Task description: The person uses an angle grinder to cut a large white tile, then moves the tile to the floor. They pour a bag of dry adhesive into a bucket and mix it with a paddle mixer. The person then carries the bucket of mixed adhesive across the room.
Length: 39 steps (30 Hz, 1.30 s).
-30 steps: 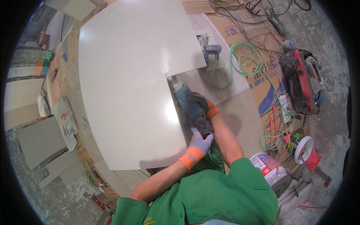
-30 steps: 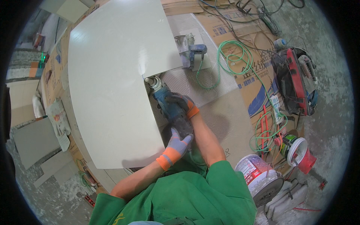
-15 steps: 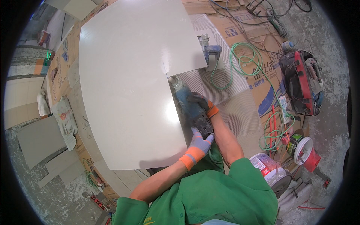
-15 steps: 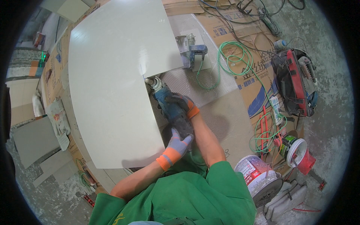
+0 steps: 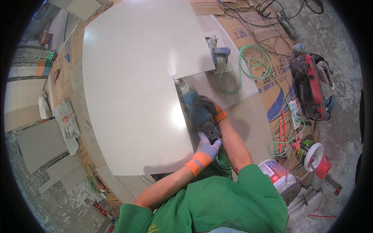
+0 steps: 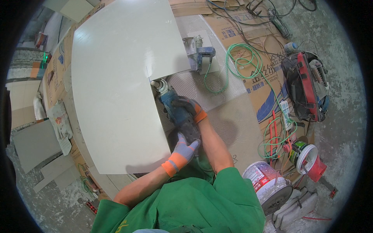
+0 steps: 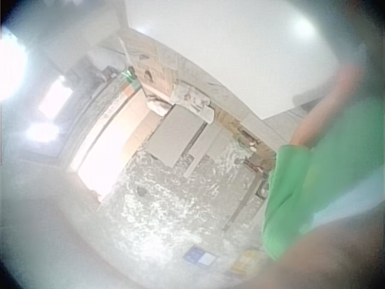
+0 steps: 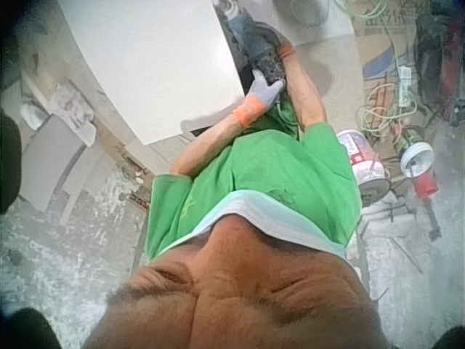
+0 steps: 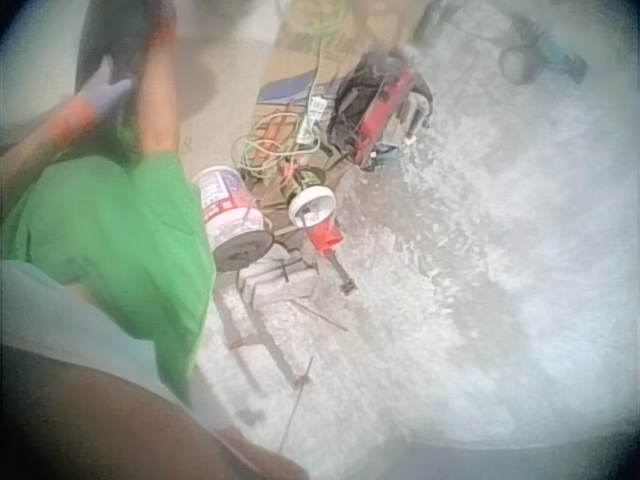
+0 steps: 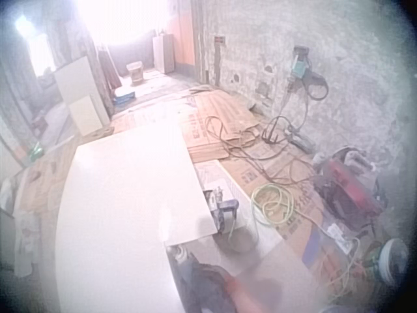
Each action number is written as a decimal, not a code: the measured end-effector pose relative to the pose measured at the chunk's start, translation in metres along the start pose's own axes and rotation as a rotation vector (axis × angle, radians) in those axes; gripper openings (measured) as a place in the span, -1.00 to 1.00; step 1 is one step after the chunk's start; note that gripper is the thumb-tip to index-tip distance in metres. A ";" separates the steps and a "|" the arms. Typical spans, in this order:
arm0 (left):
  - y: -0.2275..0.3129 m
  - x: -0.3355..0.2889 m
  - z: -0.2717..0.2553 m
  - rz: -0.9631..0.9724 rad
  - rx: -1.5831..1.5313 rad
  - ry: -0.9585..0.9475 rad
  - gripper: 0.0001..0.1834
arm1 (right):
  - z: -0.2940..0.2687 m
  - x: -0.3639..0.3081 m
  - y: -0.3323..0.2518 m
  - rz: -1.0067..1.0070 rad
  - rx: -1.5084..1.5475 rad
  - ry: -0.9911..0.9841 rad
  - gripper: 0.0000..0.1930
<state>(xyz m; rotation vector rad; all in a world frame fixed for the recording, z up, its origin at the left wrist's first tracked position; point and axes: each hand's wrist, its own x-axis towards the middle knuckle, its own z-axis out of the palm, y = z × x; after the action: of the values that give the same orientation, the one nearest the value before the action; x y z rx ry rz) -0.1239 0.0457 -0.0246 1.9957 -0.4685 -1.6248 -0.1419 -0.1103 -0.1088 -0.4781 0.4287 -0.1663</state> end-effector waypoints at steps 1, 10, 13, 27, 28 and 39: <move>-0.001 0.001 0.000 -0.006 -0.001 -0.002 0.00 | 0.000 0.000 0.000 0.007 0.011 0.000 -0.65; -0.007 0.005 0.003 -0.016 0.092 0.035 0.00 | 0.003 -0.001 -0.001 -0.065 -0.065 -0.014 -0.63; -0.007 0.005 0.003 -0.003 0.075 0.030 -0.01 | 0.002 0.000 0.000 -0.058 -0.045 -0.013 -0.63; -0.013 0.007 0.003 0.006 0.021 0.021 -0.02 | -0.006 0.000 0.005 -0.314 -0.352 -0.102 -0.69; -0.014 0.007 0.003 0.017 0.017 0.023 -0.03 | -0.005 0.000 0.005 -0.281 -0.307 -0.092 -0.69; -0.022 0.010 0.003 0.076 -0.019 0.000 -0.02 | 0.005 -0.004 -0.001 -0.084 -0.030 -0.059 -0.67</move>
<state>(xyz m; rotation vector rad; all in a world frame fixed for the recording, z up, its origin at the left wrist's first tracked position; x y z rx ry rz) -0.1258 0.0570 -0.0464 1.9407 -0.5201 -1.5773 -0.1430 -0.1081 -0.1033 -0.5296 0.3540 -0.2263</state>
